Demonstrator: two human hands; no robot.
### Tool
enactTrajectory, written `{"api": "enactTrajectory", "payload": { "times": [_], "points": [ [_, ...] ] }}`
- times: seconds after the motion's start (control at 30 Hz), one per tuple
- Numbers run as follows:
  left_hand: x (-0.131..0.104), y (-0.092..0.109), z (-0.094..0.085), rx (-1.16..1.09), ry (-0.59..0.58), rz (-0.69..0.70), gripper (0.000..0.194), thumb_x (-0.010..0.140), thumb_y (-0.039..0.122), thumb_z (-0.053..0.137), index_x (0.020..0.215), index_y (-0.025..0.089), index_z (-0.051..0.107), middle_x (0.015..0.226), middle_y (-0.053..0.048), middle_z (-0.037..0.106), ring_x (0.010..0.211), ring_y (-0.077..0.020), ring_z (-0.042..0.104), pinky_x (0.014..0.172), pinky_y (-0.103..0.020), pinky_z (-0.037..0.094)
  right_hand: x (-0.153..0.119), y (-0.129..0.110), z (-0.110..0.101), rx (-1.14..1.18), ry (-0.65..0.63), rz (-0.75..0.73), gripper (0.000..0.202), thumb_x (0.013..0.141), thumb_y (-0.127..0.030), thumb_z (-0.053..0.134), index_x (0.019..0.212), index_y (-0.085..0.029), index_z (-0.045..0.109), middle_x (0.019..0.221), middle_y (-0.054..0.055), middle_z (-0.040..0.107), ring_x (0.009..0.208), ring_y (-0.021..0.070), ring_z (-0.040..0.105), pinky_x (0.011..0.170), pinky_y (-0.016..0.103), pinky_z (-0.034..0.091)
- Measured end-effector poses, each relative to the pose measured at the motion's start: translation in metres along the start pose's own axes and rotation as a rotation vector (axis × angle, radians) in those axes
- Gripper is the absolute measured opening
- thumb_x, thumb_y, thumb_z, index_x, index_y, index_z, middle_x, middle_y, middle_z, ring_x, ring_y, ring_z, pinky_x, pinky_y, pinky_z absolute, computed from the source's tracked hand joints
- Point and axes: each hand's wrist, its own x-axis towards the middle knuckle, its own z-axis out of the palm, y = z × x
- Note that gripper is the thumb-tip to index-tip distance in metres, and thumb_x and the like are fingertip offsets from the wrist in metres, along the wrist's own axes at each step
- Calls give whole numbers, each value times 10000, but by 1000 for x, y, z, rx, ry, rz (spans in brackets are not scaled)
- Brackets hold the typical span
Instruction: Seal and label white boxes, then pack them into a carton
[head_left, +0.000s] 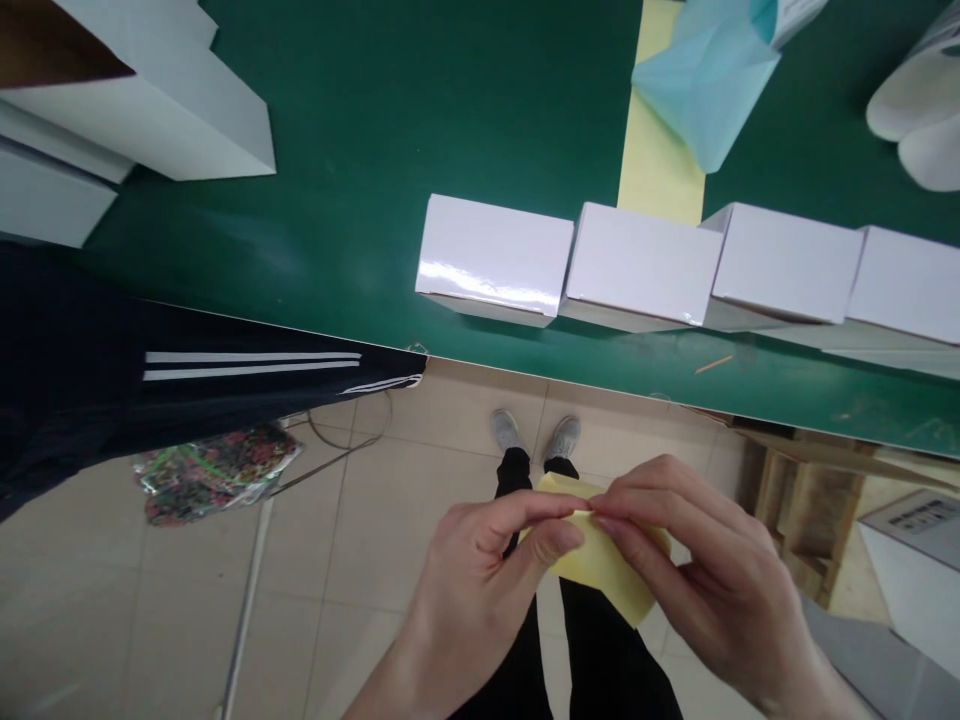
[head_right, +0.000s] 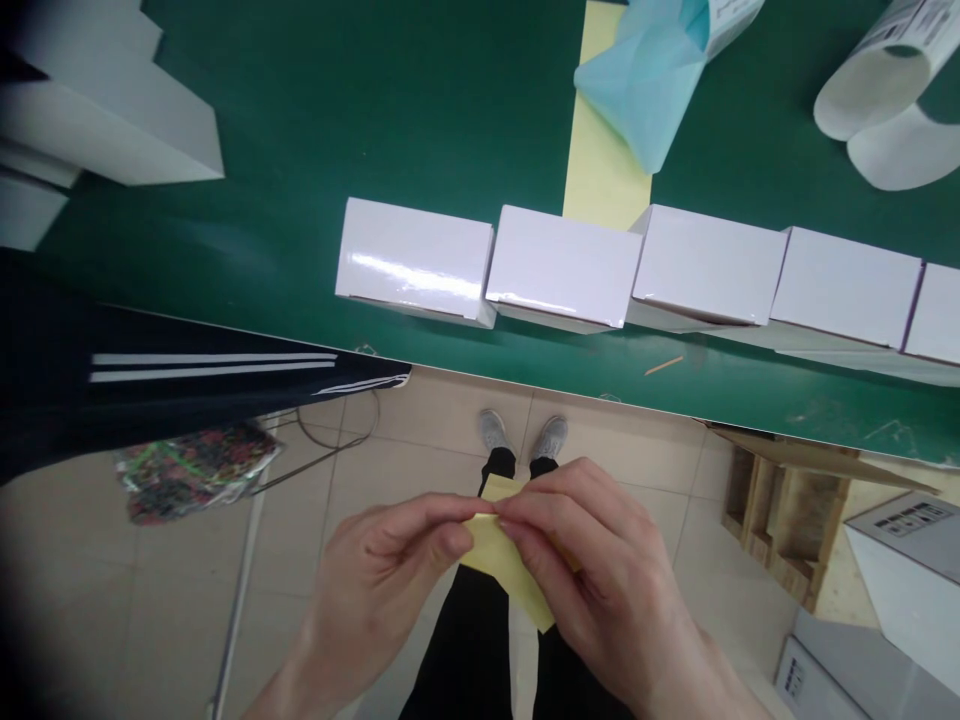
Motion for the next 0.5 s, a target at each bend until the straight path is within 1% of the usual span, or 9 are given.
{"api": "enactTrajectory", "payload": {
  "times": [0.1,0.13,0.17,0.27,0.3,0.37,0.5],
  "points": [
    [-3,0,-3,-170,-67,-85,211,1002,357,594,1109,324,773,1034,35,793,923,-99,725,787,-150,544,-1,2,1,-6,-20,18,280,905,-38,664,1127,-206,688,1048,41,699,978,153,636,825,297,548],
    [-4,-1,-3,-247,-83,-118,215,1007,359,585,1135,317,752,1056,28,786,941,-103,722,797,-157,548,-2,3,1,-3,-28,33,275,911,-45,657,1128,-211,687,1050,39,698,983,156,636,829,303,545],
    [-5,-2,-3,-325,-98,-149,212,1008,357,586,1163,311,723,1037,25,781,926,-102,721,785,-159,548,-2,4,2,7,-32,52,266,918,-53,651,1124,-217,686,1049,37,696,982,156,637,824,304,542],
    [-8,-8,-3,-514,-142,-201,190,1005,337,597,1187,296,629,865,37,747,817,-91,705,726,-161,533,-4,5,4,57,-37,122,228,937,-83,640,1103,-232,686,1035,29,689,968,151,644,801,298,540],
    [-8,-10,-3,-549,-150,-197,171,1000,324,607,1168,290,612,835,41,733,799,-89,696,718,-163,526,-5,5,4,75,-38,136,219,942,-93,638,1098,-238,686,1033,26,687,966,149,647,801,296,541],
    [-9,-14,-2,-570,-137,-152,132,980,294,641,1107,273,611,847,39,719,788,-82,674,712,-162,510,-6,5,7,110,-41,159,214,949,-105,632,1100,-248,685,1040,24,685,972,147,651,808,294,543],
    [-6,-20,0,-521,-65,-87,71,929,271,709,977,230,676,875,25,683,748,-69,610,661,-151,472,-8,2,14,154,-20,170,231,950,-104,629,1122,-246,690,1069,36,680,984,149,656,811,287,549]
  ]
}}
